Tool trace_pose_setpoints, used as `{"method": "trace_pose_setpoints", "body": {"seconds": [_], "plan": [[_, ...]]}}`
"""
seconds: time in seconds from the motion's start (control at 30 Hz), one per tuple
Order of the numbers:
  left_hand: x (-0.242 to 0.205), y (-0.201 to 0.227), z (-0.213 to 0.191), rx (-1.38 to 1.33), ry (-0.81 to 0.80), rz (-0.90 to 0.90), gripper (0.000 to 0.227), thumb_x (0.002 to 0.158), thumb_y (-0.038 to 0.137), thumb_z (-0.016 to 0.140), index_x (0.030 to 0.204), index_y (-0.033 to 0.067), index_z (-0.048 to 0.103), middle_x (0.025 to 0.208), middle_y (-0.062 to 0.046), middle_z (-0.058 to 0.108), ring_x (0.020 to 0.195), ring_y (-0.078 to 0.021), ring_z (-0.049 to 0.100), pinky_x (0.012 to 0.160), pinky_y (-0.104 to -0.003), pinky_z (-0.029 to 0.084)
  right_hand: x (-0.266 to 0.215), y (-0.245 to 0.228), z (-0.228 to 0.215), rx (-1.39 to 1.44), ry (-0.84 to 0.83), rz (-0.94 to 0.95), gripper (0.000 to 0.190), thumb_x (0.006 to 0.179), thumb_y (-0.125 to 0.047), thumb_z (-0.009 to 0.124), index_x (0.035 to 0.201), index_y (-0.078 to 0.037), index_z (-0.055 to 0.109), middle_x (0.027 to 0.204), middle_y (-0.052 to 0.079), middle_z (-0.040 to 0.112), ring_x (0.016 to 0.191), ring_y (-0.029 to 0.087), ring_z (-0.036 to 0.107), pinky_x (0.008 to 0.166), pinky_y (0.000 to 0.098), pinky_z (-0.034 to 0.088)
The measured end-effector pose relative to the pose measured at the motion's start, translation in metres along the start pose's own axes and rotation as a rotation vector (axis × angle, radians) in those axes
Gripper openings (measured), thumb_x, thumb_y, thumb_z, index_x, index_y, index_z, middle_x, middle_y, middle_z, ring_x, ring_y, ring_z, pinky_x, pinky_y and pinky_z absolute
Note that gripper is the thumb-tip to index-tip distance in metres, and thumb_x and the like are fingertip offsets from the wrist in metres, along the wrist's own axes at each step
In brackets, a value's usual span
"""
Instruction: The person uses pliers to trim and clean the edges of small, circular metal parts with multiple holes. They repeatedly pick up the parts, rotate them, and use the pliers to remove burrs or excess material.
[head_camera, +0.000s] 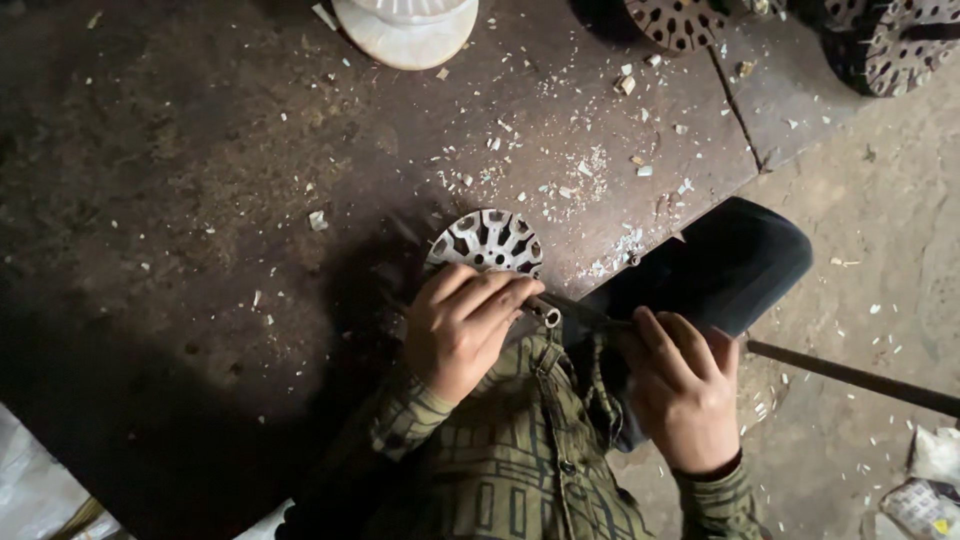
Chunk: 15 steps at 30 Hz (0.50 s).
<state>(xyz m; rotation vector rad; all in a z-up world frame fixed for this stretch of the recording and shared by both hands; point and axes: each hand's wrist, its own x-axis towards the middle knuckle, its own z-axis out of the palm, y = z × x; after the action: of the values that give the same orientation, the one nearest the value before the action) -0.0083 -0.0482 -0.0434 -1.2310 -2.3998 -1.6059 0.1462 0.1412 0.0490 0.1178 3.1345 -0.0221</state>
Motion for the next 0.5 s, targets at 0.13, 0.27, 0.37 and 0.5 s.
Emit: {"method": "trace_pose_setpoints", "body": {"seconds": [0.13,0.27,0.37,0.5], "plan": [[0.0,-0.007,0.012,-0.01,0.024,0.002,0.019,0.092,0.009,0.077,0.11,0.0108,0.077,0.108,0.003,0.074,0.088,-0.0139,0.062,0.078,-0.029,0.052,0.003,0.011,-0.003,-0.044,-0.047,-0.063,0.048,0.071,-0.008,0.07,0.119,-0.008,0.073,0.136,0.01,0.062,0.122,0.03,0.058,0.099,0.0543,0.045],[-0.003,-0.01,0.012,-0.026,0.01,0.015,0.021,0.092,0.007,0.076,0.113,0.012,0.076,0.111,0.003,0.074,0.087,-0.0149,0.062,0.076,-0.029,0.051,0.009,0.018,-0.009,-0.124,-0.064,-0.146,0.052,0.074,-0.008,0.072,0.126,-0.013,0.074,0.135,0.006,0.061,0.122,0.028,0.057,0.098,0.0521,0.045],[-0.003,-0.009,0.004,-0.017,-0.039,0.009,0.028,0.088,0.005,0.074,0.115,0.0117,0.077,0.11,0.002,0.072,0.091,-0.0177,0.063,0.08,-0.031,0.053,0.018,0.026,-0.013,-0.128,-0.09,-0.176,0.053,0.071,-0.007,0.071,0.123,-0.014,0.075,0.134,0.005,0.061,0.122,0.028,0.057,0.098,0.0524,0.046],[0.005,-0.004,-0.005,-0.013,-0.074,0.004,0.029,0.087,0.005,0.075,0.115,0.0106,0.076,0.111,0.0,0.072,0.094,-0.0195,0.063,0.082,-0.034,0.053,0.031,0.035,-0.014,-0.105,-0.071,-0.26,0.042,0.076,-0.012,0.073,0.117,-0.011,0.075,0.134,0.007,0.062,0.122,0.029,0.058,0.096,0.0528,0.046]]}}
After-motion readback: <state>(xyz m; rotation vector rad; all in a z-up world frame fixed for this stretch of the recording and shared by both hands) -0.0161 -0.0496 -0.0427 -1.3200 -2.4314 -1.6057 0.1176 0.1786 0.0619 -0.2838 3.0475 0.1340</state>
